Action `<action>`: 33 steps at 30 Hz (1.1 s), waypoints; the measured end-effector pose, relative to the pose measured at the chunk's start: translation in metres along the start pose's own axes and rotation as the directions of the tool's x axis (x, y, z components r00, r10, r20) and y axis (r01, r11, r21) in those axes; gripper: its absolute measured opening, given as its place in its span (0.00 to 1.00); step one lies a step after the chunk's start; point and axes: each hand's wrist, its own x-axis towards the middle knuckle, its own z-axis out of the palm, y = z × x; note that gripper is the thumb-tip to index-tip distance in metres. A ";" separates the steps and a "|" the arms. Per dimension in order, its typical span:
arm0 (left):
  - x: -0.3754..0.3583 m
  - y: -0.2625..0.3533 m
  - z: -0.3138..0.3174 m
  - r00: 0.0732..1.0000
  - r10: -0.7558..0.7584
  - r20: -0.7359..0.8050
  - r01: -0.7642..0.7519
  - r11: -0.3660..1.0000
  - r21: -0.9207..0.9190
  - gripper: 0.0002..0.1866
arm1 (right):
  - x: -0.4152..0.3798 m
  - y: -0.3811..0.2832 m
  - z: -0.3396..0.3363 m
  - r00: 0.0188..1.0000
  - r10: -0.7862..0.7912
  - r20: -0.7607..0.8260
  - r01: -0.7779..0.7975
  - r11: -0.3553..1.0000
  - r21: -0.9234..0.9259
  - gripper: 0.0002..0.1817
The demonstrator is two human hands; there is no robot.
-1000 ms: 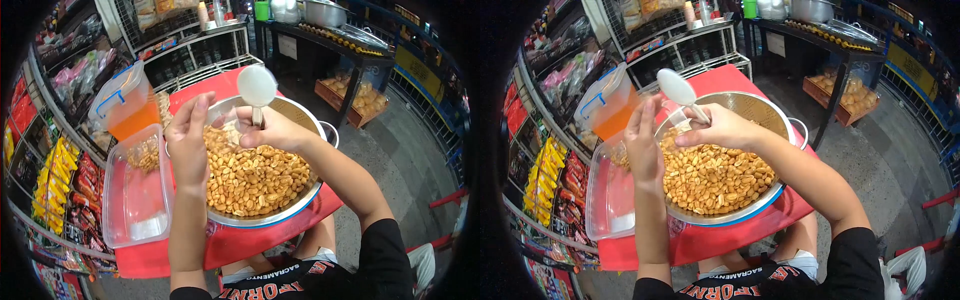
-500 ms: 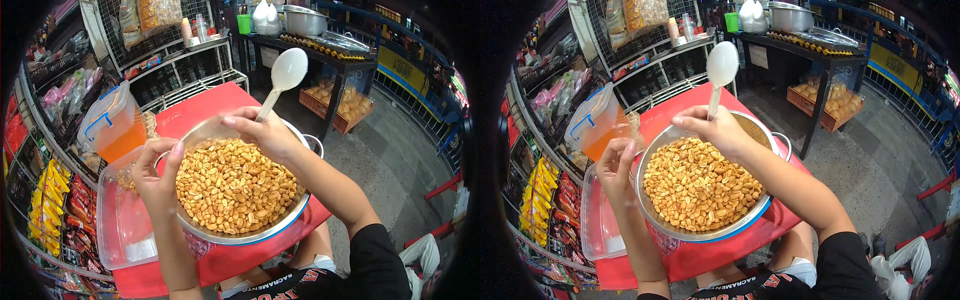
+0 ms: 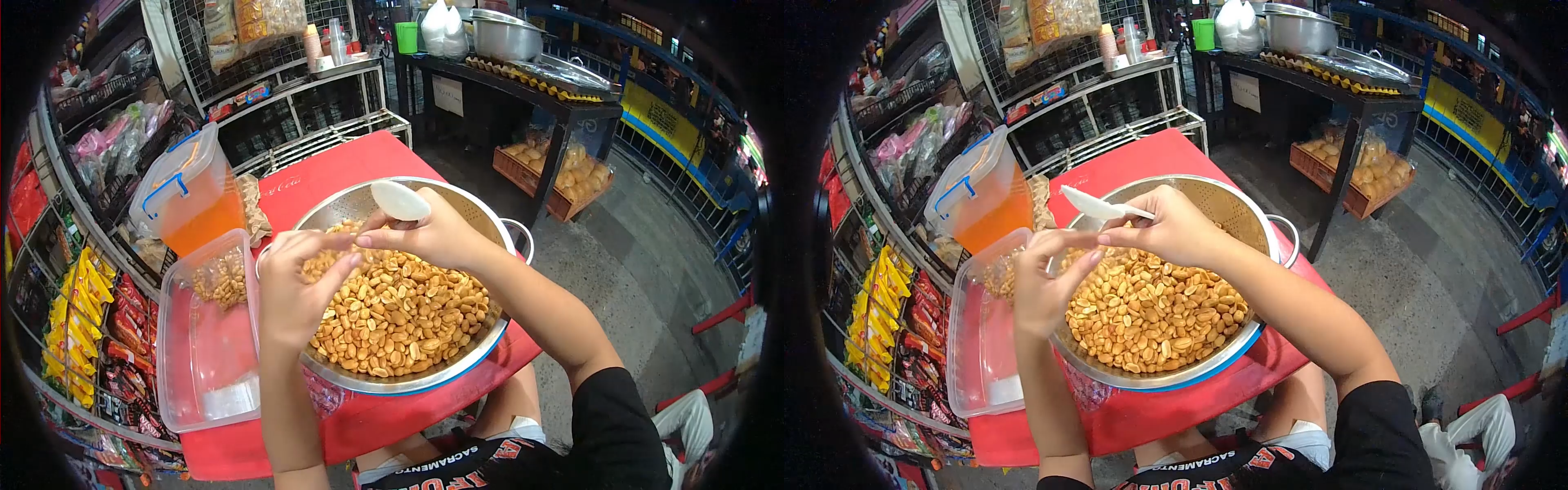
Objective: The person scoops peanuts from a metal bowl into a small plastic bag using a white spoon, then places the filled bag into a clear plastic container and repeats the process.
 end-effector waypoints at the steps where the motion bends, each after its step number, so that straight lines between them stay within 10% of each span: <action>1: 0.000 0.001 0.002 0.997 -0.072 0.020 0.073 0.996 -0.056 0.08 | 0.000 0.000 0.000 1.000 0.001 0.001 -0.001 1.000 0.001 0.09; 12: -0.001 0.004 0.015 0.998 -0.042 -0.047 0.044 0.998 0.036 0.09 | -0.001 -0.002 0.000 0.996 0.072 0.043 -0.074 0.996 0.049 0.09; 26: -0.002 -0.005 0.019 0.967 -0.166 0.192 0.219 0.928 -0.301 0.11 | -0.003 -0.013 -0.001 0.994 0.107 0.014 -0.108 0.990 0.087 0.13; 33: 0.001 -0.022 0.022 0.992 -0.124 0.027 0.125 0.931 -0.342 0.07 | 0.001 0.000 -0.002 0.992 0.122 0.012 -0.122 0.990 0.072 0.06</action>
